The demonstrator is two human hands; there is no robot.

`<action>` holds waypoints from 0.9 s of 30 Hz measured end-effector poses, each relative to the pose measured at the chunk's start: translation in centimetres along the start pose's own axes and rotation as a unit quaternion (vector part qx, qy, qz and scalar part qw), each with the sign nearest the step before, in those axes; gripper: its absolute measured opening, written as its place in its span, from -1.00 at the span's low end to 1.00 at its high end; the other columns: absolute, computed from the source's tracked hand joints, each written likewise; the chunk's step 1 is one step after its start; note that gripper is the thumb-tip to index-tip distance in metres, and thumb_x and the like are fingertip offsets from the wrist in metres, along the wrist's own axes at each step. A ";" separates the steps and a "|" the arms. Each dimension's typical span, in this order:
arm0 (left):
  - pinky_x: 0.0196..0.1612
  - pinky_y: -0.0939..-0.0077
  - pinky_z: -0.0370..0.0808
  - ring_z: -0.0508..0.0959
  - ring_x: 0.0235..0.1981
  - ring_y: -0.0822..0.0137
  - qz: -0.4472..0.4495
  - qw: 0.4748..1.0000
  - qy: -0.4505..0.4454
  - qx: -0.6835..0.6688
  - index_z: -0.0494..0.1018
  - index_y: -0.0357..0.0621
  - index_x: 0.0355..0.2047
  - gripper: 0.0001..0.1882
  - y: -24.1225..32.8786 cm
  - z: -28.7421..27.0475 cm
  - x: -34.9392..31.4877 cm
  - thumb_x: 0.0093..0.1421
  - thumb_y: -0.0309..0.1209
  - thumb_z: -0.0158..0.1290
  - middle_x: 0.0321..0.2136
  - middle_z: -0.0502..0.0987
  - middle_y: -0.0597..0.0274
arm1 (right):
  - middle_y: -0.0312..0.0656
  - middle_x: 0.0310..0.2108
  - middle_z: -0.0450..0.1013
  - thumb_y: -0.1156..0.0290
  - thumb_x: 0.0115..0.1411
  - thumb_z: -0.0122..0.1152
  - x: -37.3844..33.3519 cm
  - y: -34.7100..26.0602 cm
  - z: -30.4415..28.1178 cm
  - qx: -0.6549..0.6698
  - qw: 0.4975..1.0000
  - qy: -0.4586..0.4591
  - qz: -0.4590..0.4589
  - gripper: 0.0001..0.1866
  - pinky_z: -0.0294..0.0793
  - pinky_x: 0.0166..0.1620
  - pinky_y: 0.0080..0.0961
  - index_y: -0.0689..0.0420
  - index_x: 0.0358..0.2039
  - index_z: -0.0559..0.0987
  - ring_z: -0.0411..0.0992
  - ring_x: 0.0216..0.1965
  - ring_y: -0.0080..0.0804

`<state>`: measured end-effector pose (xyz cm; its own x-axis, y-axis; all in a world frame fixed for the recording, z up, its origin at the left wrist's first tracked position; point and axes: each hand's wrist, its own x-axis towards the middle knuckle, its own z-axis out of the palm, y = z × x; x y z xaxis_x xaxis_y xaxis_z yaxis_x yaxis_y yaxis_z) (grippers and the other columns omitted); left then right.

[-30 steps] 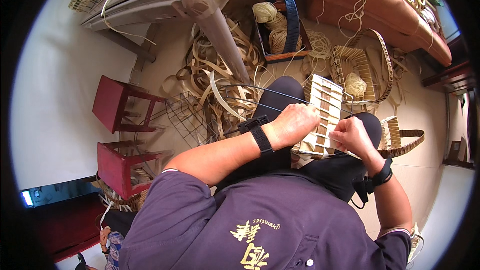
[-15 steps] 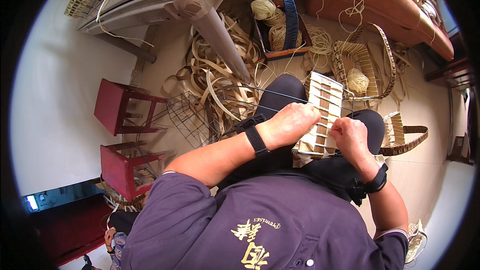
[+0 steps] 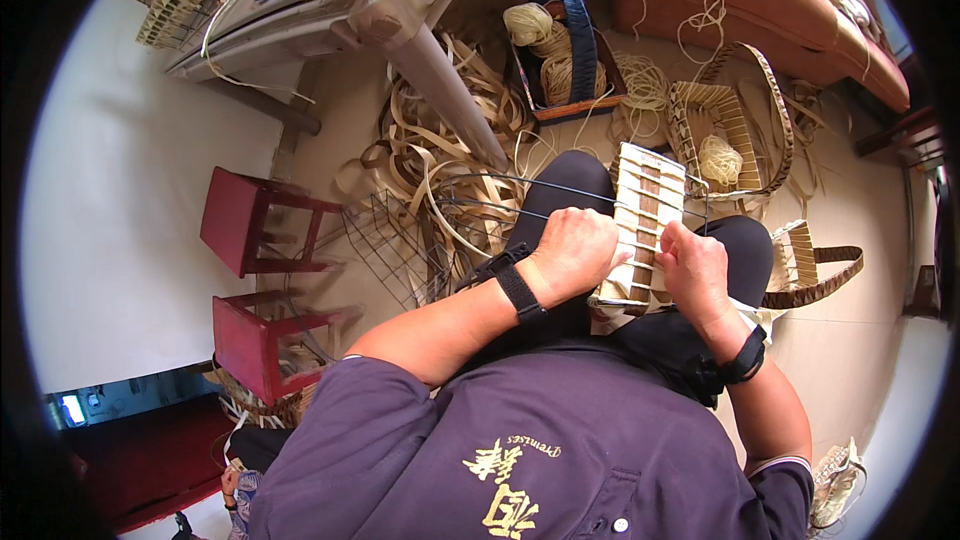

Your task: The person weaves strips of bamboo together by hand to construct the body of a basket.

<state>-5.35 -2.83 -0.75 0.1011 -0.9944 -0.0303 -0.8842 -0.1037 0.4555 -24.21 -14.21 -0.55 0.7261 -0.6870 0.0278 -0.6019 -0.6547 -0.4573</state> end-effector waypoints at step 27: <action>-0.42 0.33 0.55 0.65 -0.56 0.16 -0.019 0.984 0.113 -0.138 0.62 -0.20 -0.46 -0.82 -4.6 -1.0 -1.8 0.12 -0.33 0.28 -0.58 0.62 0.08 | 0.03 -0.40 0.64 0.58 0.06 0.22 -2.6 4.1 -7.7 -0.159 0.980 -0.117 0.031 -0.77 0.56 -0.17 0.07 0.04 -0.27 0.68 0.62 -0.24 0.15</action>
<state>-1.03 -0.52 -1.89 0.2575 -0.9571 0.1325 -0.7233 -0.1001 0.6833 -31.14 -17.58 4.37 0.7187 -0.6622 -0.2121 -0.6935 -0.7047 -0.1498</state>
